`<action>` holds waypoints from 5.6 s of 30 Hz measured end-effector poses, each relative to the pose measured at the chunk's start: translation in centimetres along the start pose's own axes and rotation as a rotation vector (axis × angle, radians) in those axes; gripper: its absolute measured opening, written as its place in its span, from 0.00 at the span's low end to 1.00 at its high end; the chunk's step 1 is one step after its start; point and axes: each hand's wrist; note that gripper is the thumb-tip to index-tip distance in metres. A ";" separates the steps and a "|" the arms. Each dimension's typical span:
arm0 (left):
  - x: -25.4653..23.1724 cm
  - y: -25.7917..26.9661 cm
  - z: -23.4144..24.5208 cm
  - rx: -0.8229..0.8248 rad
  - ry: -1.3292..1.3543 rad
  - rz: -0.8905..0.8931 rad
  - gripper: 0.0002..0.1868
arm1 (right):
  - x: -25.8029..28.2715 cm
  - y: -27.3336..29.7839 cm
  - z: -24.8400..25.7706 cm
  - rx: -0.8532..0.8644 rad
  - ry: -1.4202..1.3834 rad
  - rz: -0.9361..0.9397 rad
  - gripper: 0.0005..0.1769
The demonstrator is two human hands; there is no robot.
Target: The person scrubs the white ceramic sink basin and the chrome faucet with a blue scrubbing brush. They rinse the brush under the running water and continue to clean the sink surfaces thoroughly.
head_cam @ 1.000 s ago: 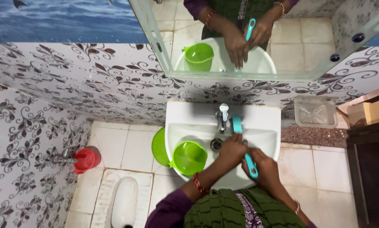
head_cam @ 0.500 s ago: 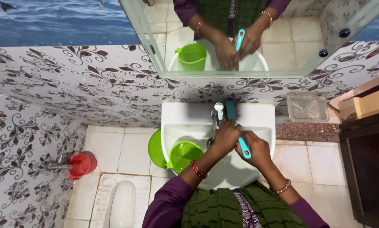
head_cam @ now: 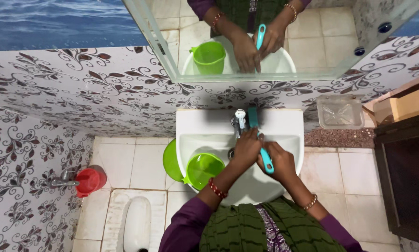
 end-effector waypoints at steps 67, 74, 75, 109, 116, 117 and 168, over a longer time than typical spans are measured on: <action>-4.5 4.3 -0.2 0.064 -0.024 0.040 0.22 | 1.5 4.8 3.1 0.046 -0.124 -0.025 0.21; -2.2 2.6 -1.4 0.025 -0.046 0.021 0.22 | 0.7 3.1 1.5 0.000 -0.064 0.009 0.21; -1.3 1.6 -1.3 0.021 -0.044 0.022 0.21 | 0.5 2.1 0.9 -0.041 -0.056 0.041 0.21; -3.2 6.3 0.7 0.052 0.075 0.040 0.23 | 3.7 5.4 2.0 0.067 -0.088 -0.047 0.25; -0.1 1.6 0.9 0.043 0.048 0.088 0.23 | 2.4 1.1 0.1 -0.003 -0.015 -0.058 0.23; 0.2 1.2 1.2 0.027 0.054 0.076 0.24 | 2.4 0.9 -0.1 -0.012 -0.017 -0.079 0.24; -1.6 4.3 0.2 0.216 -0.070 0.036 0.14 | 4.9 5.6 1.1 -0.049 -0.146 -0.133 0.23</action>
Point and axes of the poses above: each hand's wrist, its own y-axis away from the middle knuckle, its own z-axis out of the back of the hand, x = y × z, and after that the axes turned 12 degrees about y, right-handed
